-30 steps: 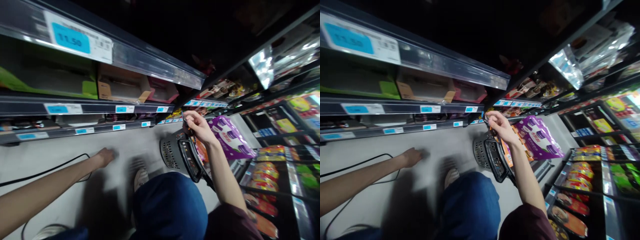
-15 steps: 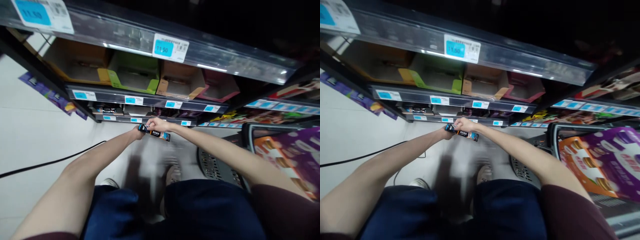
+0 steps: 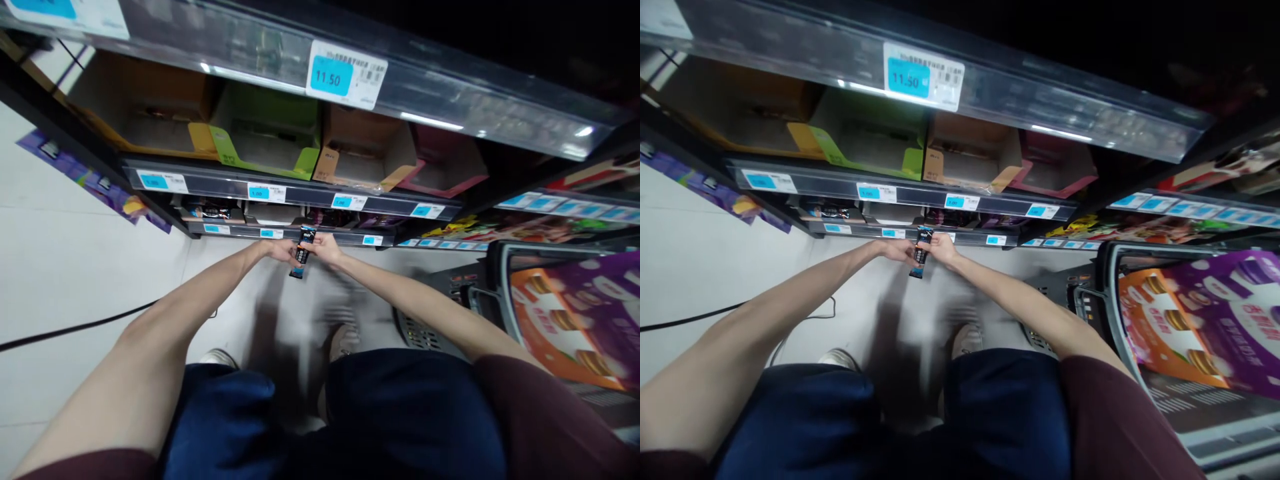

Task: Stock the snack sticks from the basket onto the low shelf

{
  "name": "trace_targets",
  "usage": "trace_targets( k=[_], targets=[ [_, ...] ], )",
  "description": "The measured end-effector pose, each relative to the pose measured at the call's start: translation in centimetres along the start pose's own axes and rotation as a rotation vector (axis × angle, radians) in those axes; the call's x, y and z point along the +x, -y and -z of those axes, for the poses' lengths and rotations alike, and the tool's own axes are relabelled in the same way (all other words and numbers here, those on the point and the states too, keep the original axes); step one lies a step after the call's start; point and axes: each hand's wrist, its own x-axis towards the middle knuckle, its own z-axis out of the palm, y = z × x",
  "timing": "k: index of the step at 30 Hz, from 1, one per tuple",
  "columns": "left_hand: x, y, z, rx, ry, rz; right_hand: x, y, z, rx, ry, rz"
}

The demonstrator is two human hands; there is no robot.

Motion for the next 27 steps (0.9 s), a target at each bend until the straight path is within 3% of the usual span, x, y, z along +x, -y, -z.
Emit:
trace_targets(
  k=[5,10,19,27],
  targets=[
    [1.1,-0.4,-0.7,-0.261,-0.121,-0.05,1.3,0.5,0.0,-0.008,-0.036,0.071],
    [0.9,0.1,-1.2,-0.364,-0.091,-0.061,2.6,0.3,0.0,-0.089,-0.137,0.163],
    [1.6,-0.7,-2.1,-0.333,-0.134,0.009,3.6,1.2,1.1,-0.103,-0.253,0.214],
    [1.7,-1.5,-3.2,-0.332,-0.139,-0.006,3.2,0.7,1.2,-0.032,-0.207,0.248]
  ],
)
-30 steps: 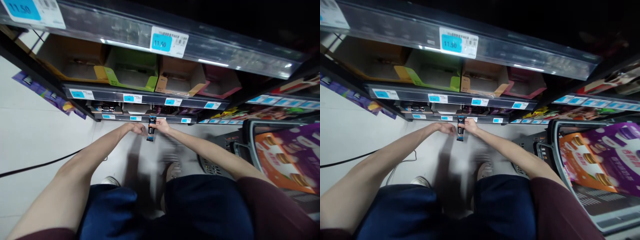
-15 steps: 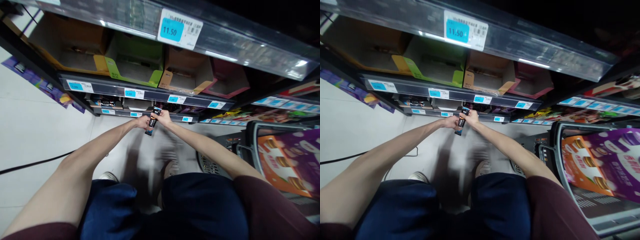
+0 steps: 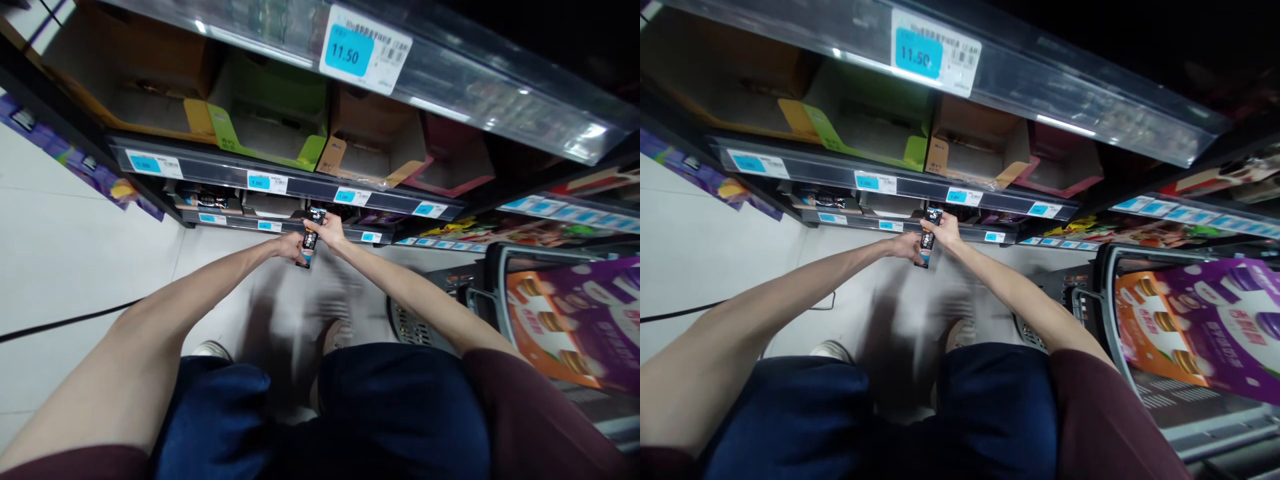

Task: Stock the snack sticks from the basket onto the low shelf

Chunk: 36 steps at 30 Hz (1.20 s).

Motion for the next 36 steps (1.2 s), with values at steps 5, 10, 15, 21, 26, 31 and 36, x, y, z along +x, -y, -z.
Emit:
trace_targets(
  k=[5,10,15,21,26,31,36],
  targets=[
    [-0.4,-0.2,-0.1,0.041,0.012,-0.021,-0.1,0.1,-0.1,0.022,0.013,-0.014],
    [-0.7,-0.7,-0.1,0.043,-0.004,-0.026,0.2,0.4,-0.1,0.057,-0.017,-0.027],
    [-0.5,-0.3,-0.3,0.04,0.01,-0.021,0.0,0.8,-0.2,0.039,-0.02,-0.014],
    [-0.6,-0.5,-0.4,0.058,0.041,-0.039,-0.3,1.2,-0.2,0.053,0.016,-0.01],
    [-0.6,-0.8,-0.2,0.046,0.026,-0.002,-0.2,1.5,-0.4,0.079,-0.026,-0.033],
    [-0.3,-0.6,0.0,0.072,0.012,-0.002,-0.2,1.9,-0.5,0.078,-0.072,-0.059],
    [-0.1,-0.3,-0.2,0.064,0.019,-0.003,-0.3,2.3,-0.5,0.039,-0.074,-0.096]
  ],
)
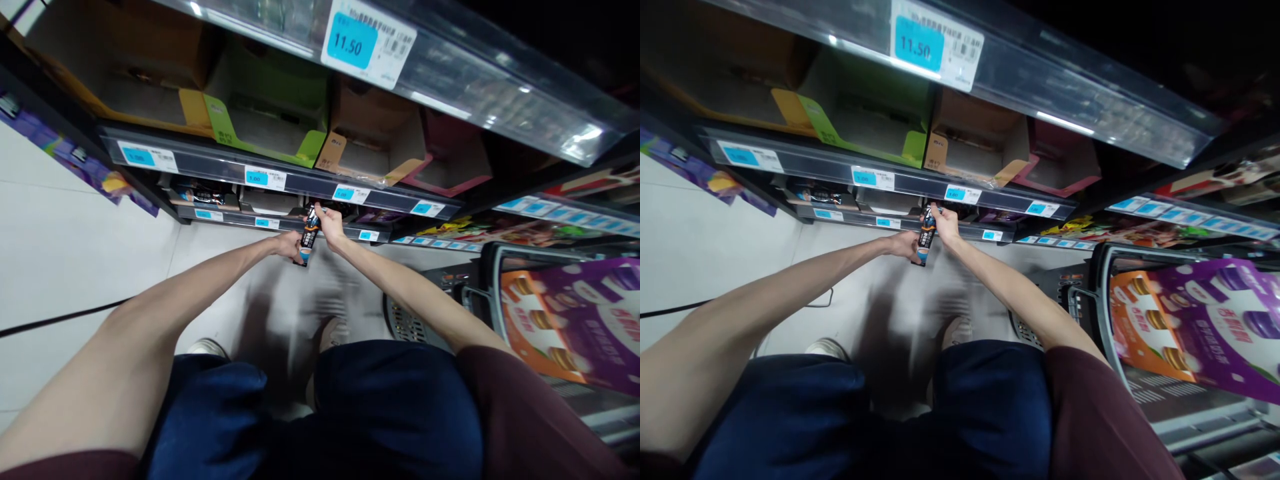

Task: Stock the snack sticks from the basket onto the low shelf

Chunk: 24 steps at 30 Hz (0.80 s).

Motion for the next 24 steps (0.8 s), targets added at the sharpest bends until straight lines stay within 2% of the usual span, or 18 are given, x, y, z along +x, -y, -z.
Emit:
trace_targets(
  k=[8,19,24],
  targets=[
    [-0.2,-0.1,0.0,0.04,0.007,-0.016,-0.1,0.1,-0.1,0.0,0.038,-0.013],
    [-1.1,-1.5,0.0,0.109,-0.001,0.042,0.1,-0.4,0.0,0.029,0.072,0.039],
    [-0.9,-1.2,-0.1,0.132,0.009,0.034,0.0,-0.3,0.0,0.012,0.076,0.028]
  ],
)
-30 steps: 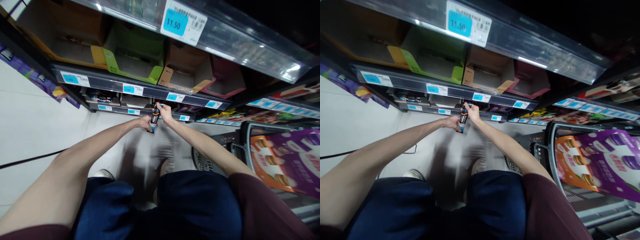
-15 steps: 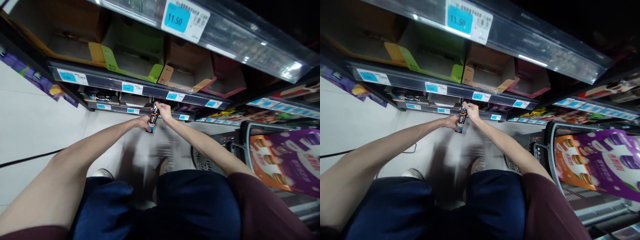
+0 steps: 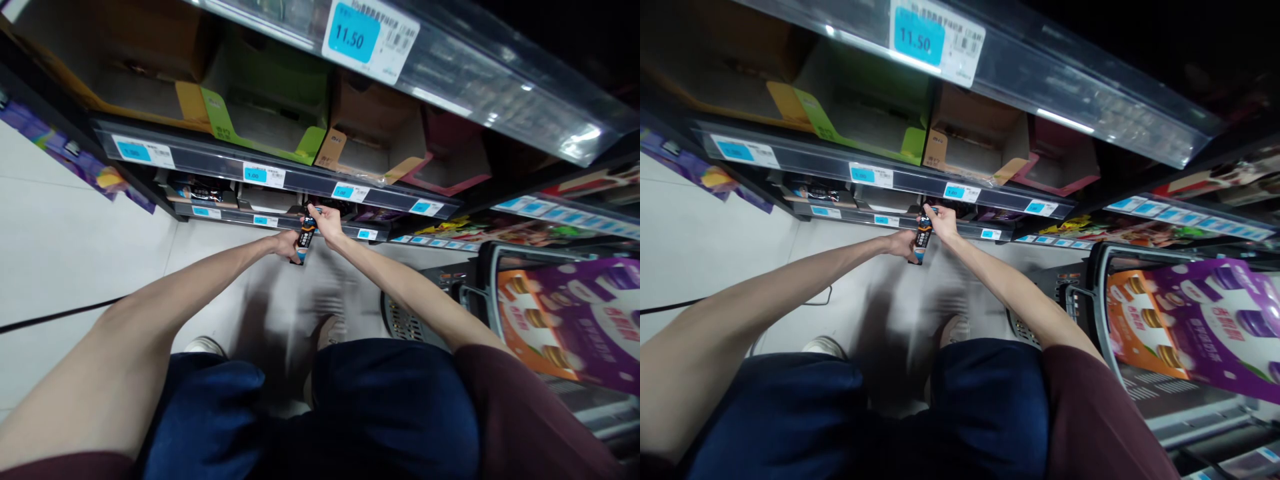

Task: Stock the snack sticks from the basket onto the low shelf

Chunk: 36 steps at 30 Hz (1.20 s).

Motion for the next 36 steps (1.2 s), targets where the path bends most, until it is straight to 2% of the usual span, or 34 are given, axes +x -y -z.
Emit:
trace_targets(
  k=[10,15,19,25,32,36],
  targets=[
    [-0.1,0.3,-0.3,0.004,-0.002,0.032,0.0,0.0,0.0,-0.032,0.039,-0.046],
    [-0.2,0.3,-0.4,-0.029,-0.006,0.037,-0.1,0.1,0.0,-0.012,0.037,0.005],
    [-0.2,0.3,-0.8,-0.132,0.006,0.04,0.0,0.2,-0.1,-0.025,0.071,0.059],
    [-0.2,0.4,-1.5,-0.356,-0.033,0.051,0.3,0.3,0.1,-0.08,0.224,0.055],
    [-0.1,0.1,-1.6,-0.417,-0.047,0.021,1.1,-0.2,1.4,-0.168,0.195,0.164],
    [-0.3,-0.2,-2.0,-0.444,-0.039,-0.001,1.1,-0.4,2.1,-0.144,0.263,0.103]
  ],
)
